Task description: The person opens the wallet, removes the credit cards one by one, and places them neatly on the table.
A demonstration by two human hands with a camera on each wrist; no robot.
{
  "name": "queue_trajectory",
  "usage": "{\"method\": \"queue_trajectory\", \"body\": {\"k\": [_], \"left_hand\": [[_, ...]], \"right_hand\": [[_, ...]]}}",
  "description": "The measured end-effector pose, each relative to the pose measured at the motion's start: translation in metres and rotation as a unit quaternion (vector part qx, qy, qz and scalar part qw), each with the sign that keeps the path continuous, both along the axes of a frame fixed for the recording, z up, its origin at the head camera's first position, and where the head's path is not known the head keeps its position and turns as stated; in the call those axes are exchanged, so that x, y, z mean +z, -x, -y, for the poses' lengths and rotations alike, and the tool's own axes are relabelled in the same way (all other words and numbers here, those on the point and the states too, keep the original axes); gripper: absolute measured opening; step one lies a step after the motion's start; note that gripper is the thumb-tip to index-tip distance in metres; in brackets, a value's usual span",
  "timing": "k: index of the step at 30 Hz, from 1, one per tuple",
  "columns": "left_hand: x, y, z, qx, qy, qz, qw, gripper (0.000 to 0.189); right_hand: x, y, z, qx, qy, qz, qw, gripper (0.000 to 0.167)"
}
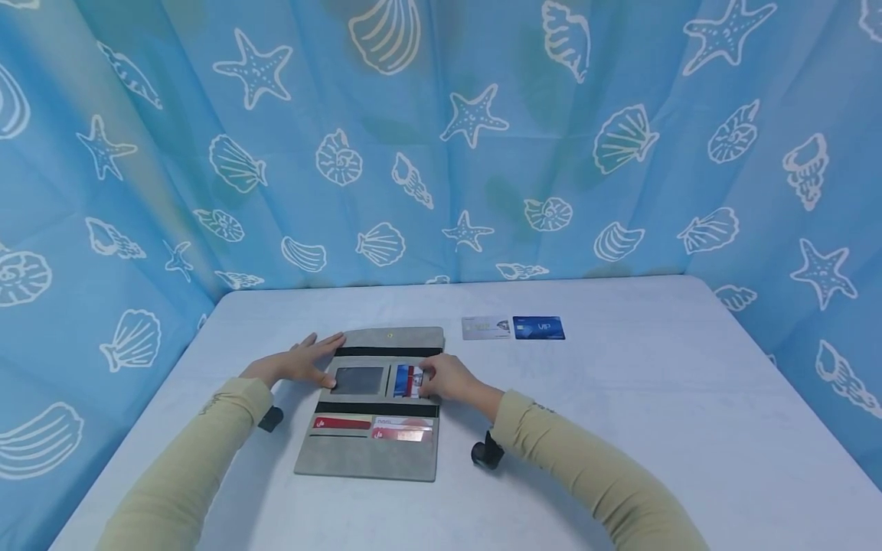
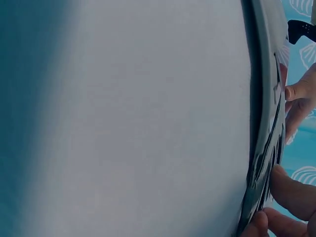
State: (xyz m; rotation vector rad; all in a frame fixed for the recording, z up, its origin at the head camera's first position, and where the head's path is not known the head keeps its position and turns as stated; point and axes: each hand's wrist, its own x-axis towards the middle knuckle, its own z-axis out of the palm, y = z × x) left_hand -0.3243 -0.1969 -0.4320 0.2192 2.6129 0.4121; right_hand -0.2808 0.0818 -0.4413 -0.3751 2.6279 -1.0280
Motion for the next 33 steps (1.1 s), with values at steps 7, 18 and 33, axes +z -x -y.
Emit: {"method": "queue_trajectory", "body": {"k": [7, 18, 33], "left_hand": [[0.0003, -0.0006, 0.0013, 0.013, -0.003, 0.004, 0.9999, 0.096], [-0.0016, -0.0006, 0.001, 0.011, -0.001, 0.0, 0.9999, 0.096], [0.0004, -0.0008, -0.001, 0.015, -0.003, 0.002, 0.9999, 0.096]], "right_hand": [[0.0007, -0.0008, 0.0021, -0.014, 0.013, 0.008, 0.9998, 0.042], [-0.0015, 0.0024, 0.0069, -0.049, 0.057, 0.036, 0.9965, 0.034], [-0.0032, -0.0014, 0.0036, -0.062, 0.064, 0.024, 0.9958, 0.037]]}}
